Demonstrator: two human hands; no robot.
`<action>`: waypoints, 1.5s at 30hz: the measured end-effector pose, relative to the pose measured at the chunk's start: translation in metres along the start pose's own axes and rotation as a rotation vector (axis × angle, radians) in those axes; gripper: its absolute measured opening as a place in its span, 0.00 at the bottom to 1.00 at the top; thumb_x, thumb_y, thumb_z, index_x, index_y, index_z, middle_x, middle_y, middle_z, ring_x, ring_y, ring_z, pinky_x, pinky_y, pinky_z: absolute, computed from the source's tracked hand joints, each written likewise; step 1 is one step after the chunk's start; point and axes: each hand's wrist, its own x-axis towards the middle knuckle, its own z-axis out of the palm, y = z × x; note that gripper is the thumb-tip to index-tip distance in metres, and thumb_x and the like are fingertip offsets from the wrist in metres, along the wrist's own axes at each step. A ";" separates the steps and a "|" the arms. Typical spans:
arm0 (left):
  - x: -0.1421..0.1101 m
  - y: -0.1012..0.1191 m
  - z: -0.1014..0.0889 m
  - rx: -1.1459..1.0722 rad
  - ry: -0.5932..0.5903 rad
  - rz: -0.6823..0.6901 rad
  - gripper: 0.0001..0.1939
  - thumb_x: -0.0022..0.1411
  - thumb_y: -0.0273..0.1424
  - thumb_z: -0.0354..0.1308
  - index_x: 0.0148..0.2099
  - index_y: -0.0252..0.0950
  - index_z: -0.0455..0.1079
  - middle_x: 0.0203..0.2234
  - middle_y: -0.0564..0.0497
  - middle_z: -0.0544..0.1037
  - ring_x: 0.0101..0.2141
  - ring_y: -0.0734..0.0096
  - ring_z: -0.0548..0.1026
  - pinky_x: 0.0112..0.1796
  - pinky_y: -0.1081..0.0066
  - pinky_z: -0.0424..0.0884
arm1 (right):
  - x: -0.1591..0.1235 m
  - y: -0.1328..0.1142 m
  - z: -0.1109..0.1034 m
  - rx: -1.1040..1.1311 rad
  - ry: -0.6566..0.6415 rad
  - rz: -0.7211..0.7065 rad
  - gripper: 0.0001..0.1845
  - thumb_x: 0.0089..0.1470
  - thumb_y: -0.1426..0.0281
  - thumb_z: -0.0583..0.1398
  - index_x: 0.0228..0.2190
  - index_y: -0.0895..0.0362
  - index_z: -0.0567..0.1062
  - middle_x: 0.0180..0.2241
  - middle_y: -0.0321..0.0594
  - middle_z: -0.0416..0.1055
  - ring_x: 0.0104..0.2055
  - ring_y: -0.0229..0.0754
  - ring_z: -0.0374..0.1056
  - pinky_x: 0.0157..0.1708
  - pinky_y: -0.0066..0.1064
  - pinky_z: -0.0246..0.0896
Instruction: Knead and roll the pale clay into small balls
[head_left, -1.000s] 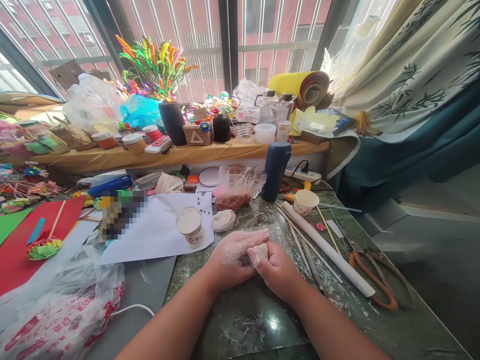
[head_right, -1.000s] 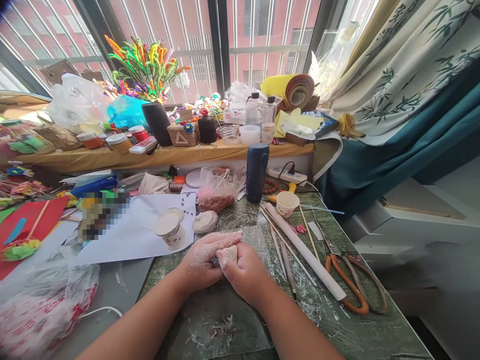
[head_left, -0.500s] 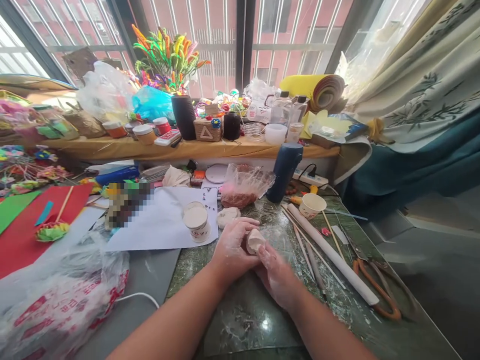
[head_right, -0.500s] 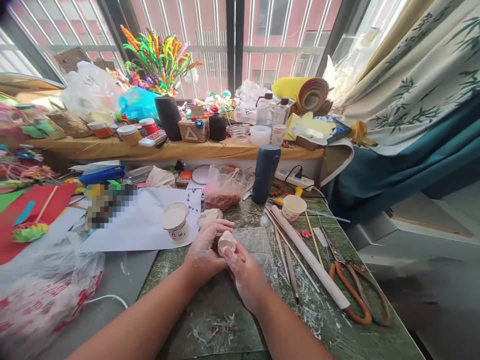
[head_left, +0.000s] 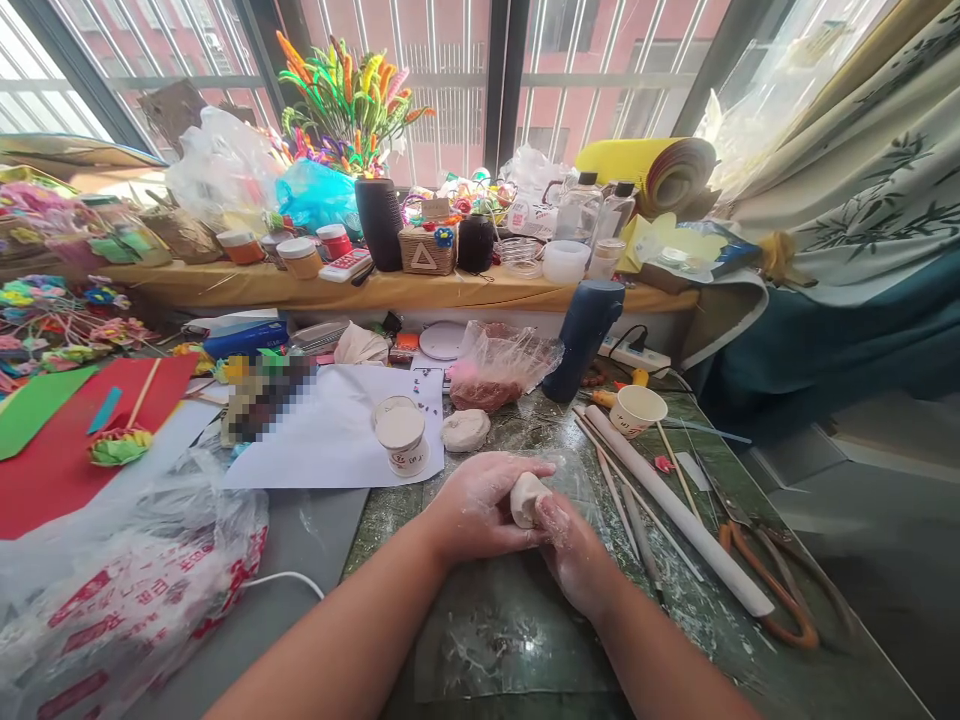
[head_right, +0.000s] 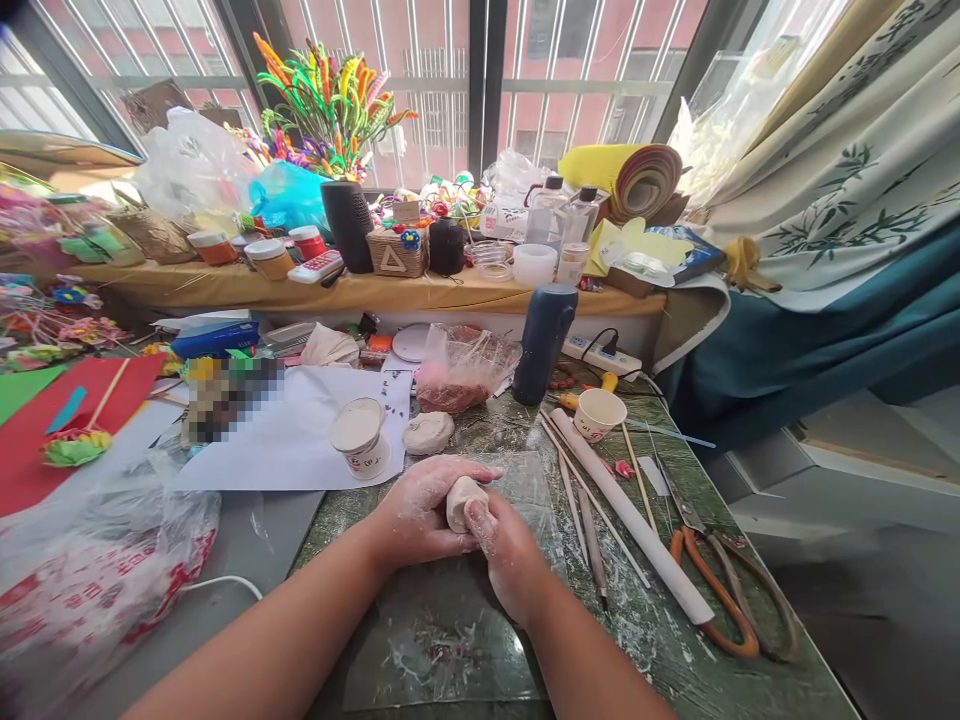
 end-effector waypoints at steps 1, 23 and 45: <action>0.000 -0.001 0.000 0.013 0.016 0.010 0.27 0.54 0.44 0.70 0.54 0.41 0.74 0.48 0.46 0.83 0.49 0.58 0.80 0.53 0.61 0.73 | 0.000 -0.001 0.002 0.030 0.022 0.012 0.27 0.55 0.43 0.60 0.38 0.53 0.80 0.39 0.44 0.78 0.46 0.54 0.71 0.50 0.43 0.64; 0.003 -0.014 0.004 0.278 -0.025 -0.038 0.22 0.56 0.35 0.65 0.53 0.37 0.77 0.46 0.44 0.84 0.45 0.55 0.83 0.47 0.59 0.78 | 0.011 -0.018 0.004 -0.279 0.119 0.050 0.32 0.55 0.43 0.61 0.41 0.60 0.80 0.40 0.46 0.80 0.45 0.53 0.72 0.50 0.42 0.62; 0.008 -0.008 0.004 0.173 0.092 -0.045 0.28 0.57 0.29 0.65 0.60 0.41 0.69 0.55 0.44 0.77 0.56 0.58 0.74 0.58 0.58 0.71 | 0.018 -0.024 0.012 0.294 0.231 -0.008 0.23 0.47 0.56 0.73 0.43 0.53 0.79 0.39 0.40 0.80 0.39 0.47 0.75 0.44 0.40 0.70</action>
